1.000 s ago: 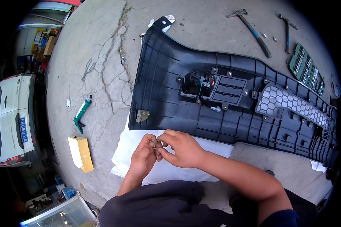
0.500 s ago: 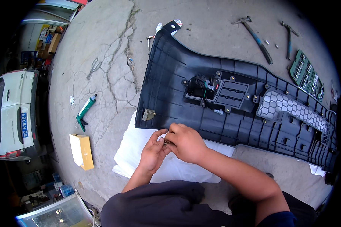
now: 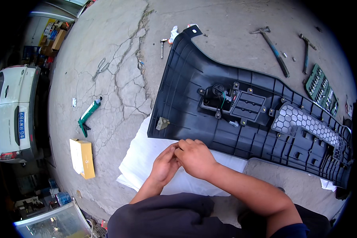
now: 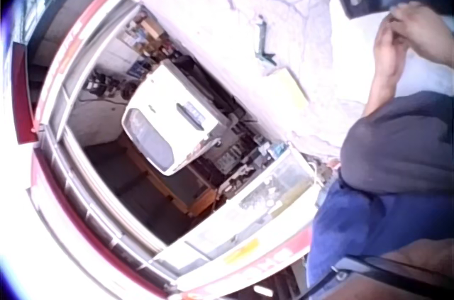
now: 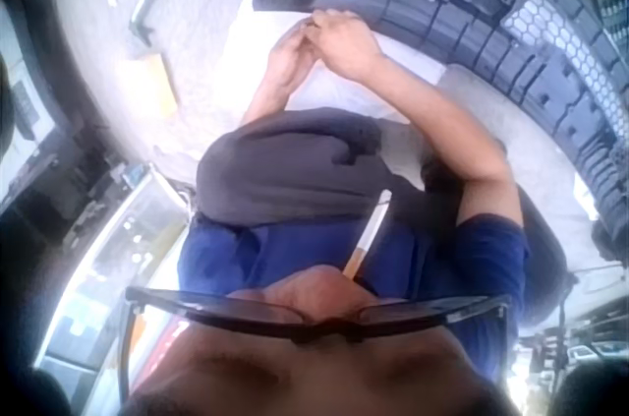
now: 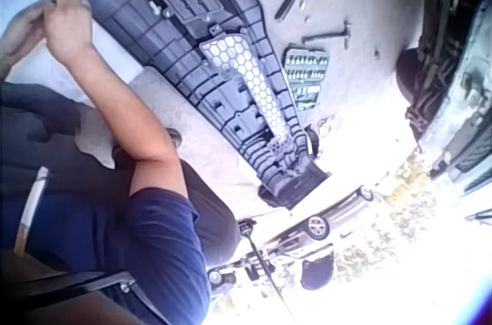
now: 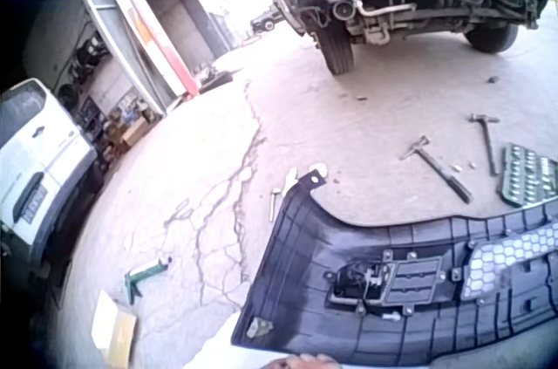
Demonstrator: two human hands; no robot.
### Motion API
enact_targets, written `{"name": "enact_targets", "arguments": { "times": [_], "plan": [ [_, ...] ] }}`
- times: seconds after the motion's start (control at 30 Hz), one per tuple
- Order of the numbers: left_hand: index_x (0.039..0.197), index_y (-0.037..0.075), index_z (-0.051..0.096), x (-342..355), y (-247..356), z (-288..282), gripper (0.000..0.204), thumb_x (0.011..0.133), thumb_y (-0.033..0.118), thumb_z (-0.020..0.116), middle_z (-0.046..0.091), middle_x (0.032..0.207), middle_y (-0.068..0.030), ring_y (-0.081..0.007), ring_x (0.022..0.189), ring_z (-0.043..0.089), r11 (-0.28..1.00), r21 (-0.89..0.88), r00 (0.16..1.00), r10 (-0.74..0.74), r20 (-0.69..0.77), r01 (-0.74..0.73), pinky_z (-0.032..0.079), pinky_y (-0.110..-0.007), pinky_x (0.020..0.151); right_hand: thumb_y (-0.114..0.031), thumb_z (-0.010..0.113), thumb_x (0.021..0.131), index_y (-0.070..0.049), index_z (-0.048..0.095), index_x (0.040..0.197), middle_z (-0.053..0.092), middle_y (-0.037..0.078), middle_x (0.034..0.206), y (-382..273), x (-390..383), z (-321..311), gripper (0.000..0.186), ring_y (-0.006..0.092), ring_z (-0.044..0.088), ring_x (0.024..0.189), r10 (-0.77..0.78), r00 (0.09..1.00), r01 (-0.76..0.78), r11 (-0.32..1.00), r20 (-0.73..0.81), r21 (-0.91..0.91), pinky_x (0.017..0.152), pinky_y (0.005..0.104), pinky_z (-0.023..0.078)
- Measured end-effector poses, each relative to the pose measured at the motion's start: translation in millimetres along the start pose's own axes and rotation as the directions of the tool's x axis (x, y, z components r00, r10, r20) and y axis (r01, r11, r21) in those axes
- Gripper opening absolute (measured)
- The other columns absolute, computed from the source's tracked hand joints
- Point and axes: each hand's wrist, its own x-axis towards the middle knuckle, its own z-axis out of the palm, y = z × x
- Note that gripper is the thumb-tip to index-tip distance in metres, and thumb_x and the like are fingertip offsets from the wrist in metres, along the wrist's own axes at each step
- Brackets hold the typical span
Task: The person uses a cordless drill to remove and install screws on a detached black car bumper placed on a white sheet. They repeatedly position metal brackets and fasten them with the drill, then flip the bumper to work on the opposite side.
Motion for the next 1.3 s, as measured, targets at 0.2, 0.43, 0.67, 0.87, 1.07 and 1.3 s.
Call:
{"name": "enact_targets", "arguments": {
  "times": [0.2, 0.43, 0.67, 0.87, 1.07, 1.3],
  "plan": [
    [0.15, -0.005, 0.054, 4.6, -4.0, -9.2, 0.047, 0.121, 0.026, 0.034, 0.067, 0.138, -0.0171, -0.0261, 0.128, 0.066, 0.999, -0.039, 0.999, -0.01, -0.039, 0.008, 0.05, -0.044, 0.114, -0.009, 0.07, 0.088, -0.003, 0.076, 0.102, 0.071, 0.011, 0.104, -5.1, 10.8, 0.5, 0.016, 0.0276, 0.071, 0.101, 0.077, 0.993, -0.069, 0.994, 0.089, -0.09, 0.085, 0.0419, 0.057],
    [0.139, -0.002, 0.061, 2.1, -4.2, -7.3, 0.043, 0.121, 0.027, 0.035, 0.069, 0.134, -0.0153, -0.0248, 0.126, 0.067, 0.997, -0.081, 0.997, -0.008, -0.07, 0.002, 0.053, -0.043, 0.109, -0.01, 0.072, 0.086, -0.006, 0.072, 0.104, 0.07, 0.009, 0.098, -15.4, 11.4, 6.8, 0.019, 0.027, 0.072, 0.093, 0.051, 0.996, -0.033, 0.974, 0.078, -0.223, 0.08, 0.0409, 0.059],
    [0.124, 0.001, 0.064, 3.8, -9.7, -11.1, 0.033, 0.12, 0.023, 0.041, 0.069, 0.115, -0.0096, -0.0191, 0.105, 0.065, 0.997, -0.068, 0.991, 0.017, -0.135, -0.027, 0.053, -0.038, 0.098, -0.01, 0.073, 0.083, -0.005, 0.065, 0.101, 0.07, 0.012, 0.098, -15.3, 13.3, 0.4, 0.019, 0.0299, 0.073, 0.094, 0.117, 0.991, -0.116, 0.993, 0.058, -0.032, 0.078, 0.0449, 0.061],
    [0.119, 0.002, 0.066, 7.0, -10.2, -14.9, 0.03, 0.12, 0.024, 0.046, 0.069, 0.113, -0.0089, -0.0187, 0.105, 0.065, 0.996, -0.012, 0.983, 0.08, -0.164, -0.083, 0.053, -0.038, 0.097, -0.01, 0.072, 0.086, -0.002, 0.063, 0.101, 0.071, 0.017, 0.098, -10.1, 20.7, -1.2, 0.018, 0.039, 0.072, 0.097, 0.198, 0.977, -0.214, 0.929, 0.084, 0.301, 0.082, 0.0511, 0.059],
    [0.11, 0.007, 0.065, -0.6, -4.1, -23.4, 0.025, 0.118, 0.027, 0.052, 0.063, 0.096, -0.0023, -0.0131, 0.084, 0.059, 0.991, 0.067, 0.984, 0.123, -0.132, -0.115, 0.047, -0.031, 0.078, -0.009, 0.078, 0.094, 0.002, 0.066, 0.099, 0.076, 0.016, 0.085, 9.2, 32.4, -18.0, 0.017, 0.0303, 0.077, 0.078, 0.252, 0.954, -0.299, 0.752, 0.162, 0.588, 0.073, 0.0423, 0.059],
    [0.109, 0.001, 0.063, -1.0, 17.2, -8.1, 0.026, 0.104, 0.021, 0.078, 0.049, 0.081, 0.0028, -0.0063, 0.074, 0.041, 0.557, 0.796, 0.701, 0.665, -0.256, -0.238, 0.035, -0.027, 0.065, -0.009, 0.074, 0.103, 0.003, 0.079, 0.114, 0.076, 0.016, 0.099, 23.0, 40.7, -11.9, 0.017, 0.025, 0.075, 0.082, 0.366, 0.931, -0.269, 0.666, 0.009, 0.696, 0.076, 0.0382, 0.059]
  ]
}}
